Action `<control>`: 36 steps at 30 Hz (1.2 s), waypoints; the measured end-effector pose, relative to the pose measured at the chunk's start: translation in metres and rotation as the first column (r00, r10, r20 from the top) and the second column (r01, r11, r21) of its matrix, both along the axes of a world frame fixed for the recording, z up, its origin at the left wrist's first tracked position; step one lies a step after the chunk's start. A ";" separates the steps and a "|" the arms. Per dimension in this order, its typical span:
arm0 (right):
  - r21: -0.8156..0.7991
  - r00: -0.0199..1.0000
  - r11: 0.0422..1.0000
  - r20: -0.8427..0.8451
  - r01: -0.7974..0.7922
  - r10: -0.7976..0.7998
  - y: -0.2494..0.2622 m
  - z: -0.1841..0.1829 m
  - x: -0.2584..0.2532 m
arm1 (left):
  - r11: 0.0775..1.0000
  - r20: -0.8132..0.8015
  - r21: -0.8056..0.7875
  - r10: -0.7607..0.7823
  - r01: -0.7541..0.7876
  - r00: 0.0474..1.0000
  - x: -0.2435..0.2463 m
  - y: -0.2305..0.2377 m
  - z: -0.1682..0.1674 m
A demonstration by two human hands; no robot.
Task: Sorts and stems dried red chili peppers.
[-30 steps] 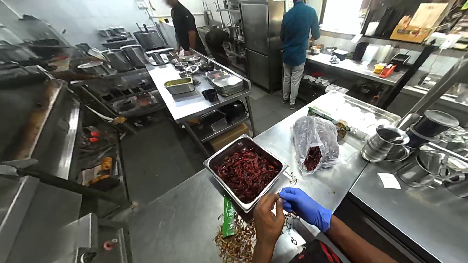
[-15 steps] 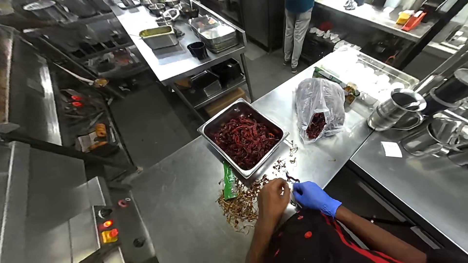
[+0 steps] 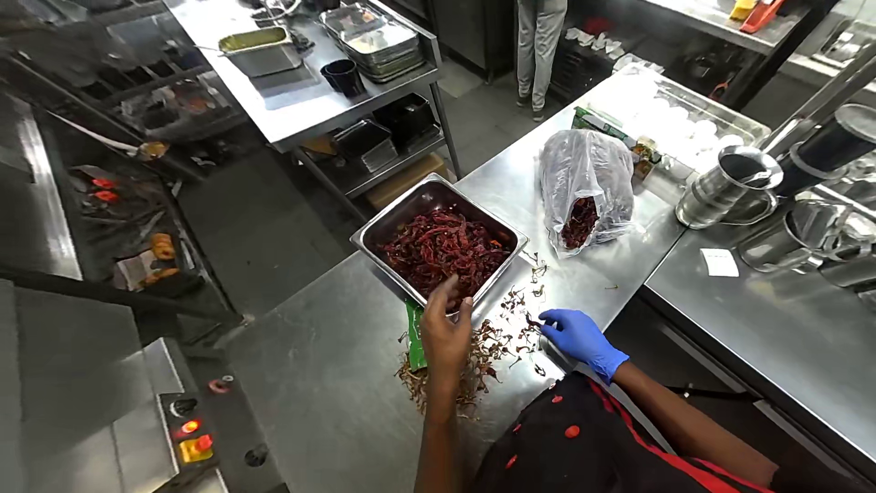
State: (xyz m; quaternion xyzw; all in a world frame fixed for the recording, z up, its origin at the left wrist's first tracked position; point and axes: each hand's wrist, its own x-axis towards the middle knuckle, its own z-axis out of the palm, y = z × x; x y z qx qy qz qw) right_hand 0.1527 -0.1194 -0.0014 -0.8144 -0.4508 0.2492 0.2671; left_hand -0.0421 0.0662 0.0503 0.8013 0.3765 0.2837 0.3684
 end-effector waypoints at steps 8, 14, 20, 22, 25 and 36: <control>-0.172 0.951 0.985 0.306 0.011 0.043 0.050 -0.030 0.003 | 0.973 0.086 -0.180 -0.133 0.147 0.987 0.018 -0.056 -0.044; 0.117 0.802 0.966 -0.586 0.231 -0.121 0.036 0.008 0.022 | 0.951 0.106 -0.210 -0.209 0.227 0.972 0.031 -0.068 -0.044; 0.231 0.571 0.924 -0.821 0.306 0.016 0.029 0.050 0.008 | 0.983 0.257 -0.079 -0.141 0.166 0.956 0.053 -0.074 -0.024; 0.281 0.611 0.909 -0.791 0.309 0.037 0.028 0.055 0.010 | 0.983 0.269 -0.056 -0.152 0.173 0.951 0.052 -0.071 -0.019; 0.305 0.760 0.939 -0.645 0.160 0.080 0.018 0.074 0.007 | 0.966 0.238 -0.064 -0.229 0.250 0.944 0.045 -0.067 -0.015; 0.190 0.755 0.982 -0.647 0.020 0.110 0.030 0.048 0.000 | 0.935 0.173 -0.096 -0.322 0.342 0.931 0.029 -0.060 -0.028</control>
